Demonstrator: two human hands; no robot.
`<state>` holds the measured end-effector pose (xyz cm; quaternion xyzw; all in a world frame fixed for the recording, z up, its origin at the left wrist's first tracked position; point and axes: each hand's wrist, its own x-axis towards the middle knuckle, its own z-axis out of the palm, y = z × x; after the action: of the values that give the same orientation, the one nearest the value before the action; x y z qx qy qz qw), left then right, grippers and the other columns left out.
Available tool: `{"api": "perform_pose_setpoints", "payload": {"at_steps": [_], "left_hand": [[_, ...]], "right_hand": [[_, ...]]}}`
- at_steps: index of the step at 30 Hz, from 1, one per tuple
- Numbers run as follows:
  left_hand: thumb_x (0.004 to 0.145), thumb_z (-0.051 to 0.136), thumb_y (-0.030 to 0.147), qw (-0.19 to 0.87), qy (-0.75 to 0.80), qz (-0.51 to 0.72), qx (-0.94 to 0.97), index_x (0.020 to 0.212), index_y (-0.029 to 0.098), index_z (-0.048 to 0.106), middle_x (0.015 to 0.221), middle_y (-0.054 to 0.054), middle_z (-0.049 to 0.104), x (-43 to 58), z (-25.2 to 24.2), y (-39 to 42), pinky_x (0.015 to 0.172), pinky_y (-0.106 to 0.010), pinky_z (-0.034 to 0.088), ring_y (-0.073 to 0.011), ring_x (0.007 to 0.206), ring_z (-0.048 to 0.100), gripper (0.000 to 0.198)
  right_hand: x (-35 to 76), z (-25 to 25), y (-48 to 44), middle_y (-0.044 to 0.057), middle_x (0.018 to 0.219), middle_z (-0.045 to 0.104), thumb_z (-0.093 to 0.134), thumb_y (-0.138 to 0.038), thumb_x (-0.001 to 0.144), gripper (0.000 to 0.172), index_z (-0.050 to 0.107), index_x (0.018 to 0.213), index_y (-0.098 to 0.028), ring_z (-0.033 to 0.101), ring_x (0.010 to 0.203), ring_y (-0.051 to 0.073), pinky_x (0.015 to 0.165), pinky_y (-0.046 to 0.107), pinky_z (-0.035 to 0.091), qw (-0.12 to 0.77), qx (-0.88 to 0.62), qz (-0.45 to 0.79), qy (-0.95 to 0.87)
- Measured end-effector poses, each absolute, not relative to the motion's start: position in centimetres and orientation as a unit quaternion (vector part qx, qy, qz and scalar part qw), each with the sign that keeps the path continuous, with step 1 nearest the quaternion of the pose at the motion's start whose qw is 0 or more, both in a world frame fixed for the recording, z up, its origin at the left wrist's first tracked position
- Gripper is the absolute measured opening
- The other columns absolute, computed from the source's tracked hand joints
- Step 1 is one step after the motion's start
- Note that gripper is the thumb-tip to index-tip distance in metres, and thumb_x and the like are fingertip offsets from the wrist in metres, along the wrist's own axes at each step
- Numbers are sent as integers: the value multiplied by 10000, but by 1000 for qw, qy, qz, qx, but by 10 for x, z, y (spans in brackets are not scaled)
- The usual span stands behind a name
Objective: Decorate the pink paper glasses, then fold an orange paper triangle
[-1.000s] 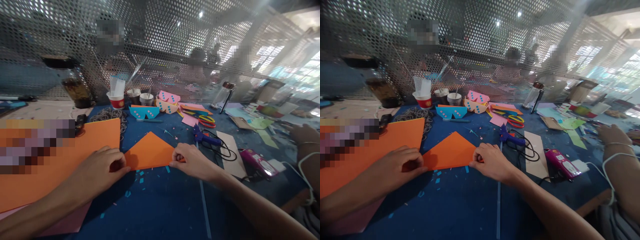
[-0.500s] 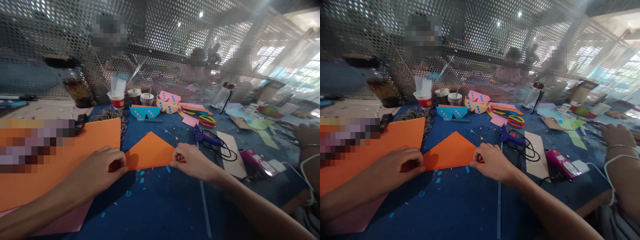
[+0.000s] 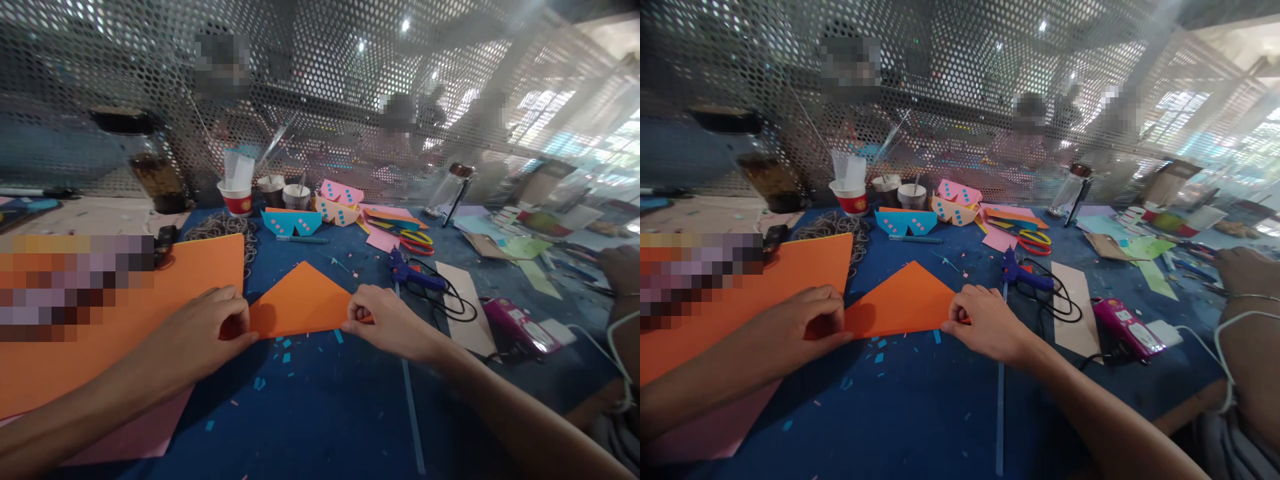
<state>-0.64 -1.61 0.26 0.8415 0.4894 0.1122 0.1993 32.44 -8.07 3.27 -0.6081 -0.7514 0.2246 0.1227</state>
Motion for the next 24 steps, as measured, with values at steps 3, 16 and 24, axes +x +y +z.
{"api": "perform_pose_setpoints", "payload": {"at_steps": [3, 16, 24], "left_hand": [[888, 638, 553, 207, 486, 113, 842, 722, 249, 589, 893, -34, 649, -7, 3, -16, 747, -383, 430, -258, 851, 611, 350], [932, 582, 468, 220, 481, 76, 845, 772, 231, 599, 950, -41, 644, -3, 16, -20, 780, -381, 435, -255, 892, 606, 287], [940, 609, 482, 230, 472, 87, 847, 775, 230, 596, 933, -22, 649, -7, 16, -19, 765, -349, 419, -230, 857, 592, 301]], "right_hand": [[325, 32, -81, 26, 955, 702, 787, -238, 958, 163, 673, 848, -200, 638, 898, 187, 814, 347, 445, 124, -606, 221, -754], [325, 33, -82, 25, 962, 705, 786, -263, 964, 159, 685, 857, -203, 643, 912, 194, 816, 342, 433, 125, -605, 226, -753], [325, 32, -81, 33, 962, 707, 790, -254, 962, 171, 669, 855, -200, 636, 905, 191, 822, 347, 436, 122, -605, 219, -755]]}}
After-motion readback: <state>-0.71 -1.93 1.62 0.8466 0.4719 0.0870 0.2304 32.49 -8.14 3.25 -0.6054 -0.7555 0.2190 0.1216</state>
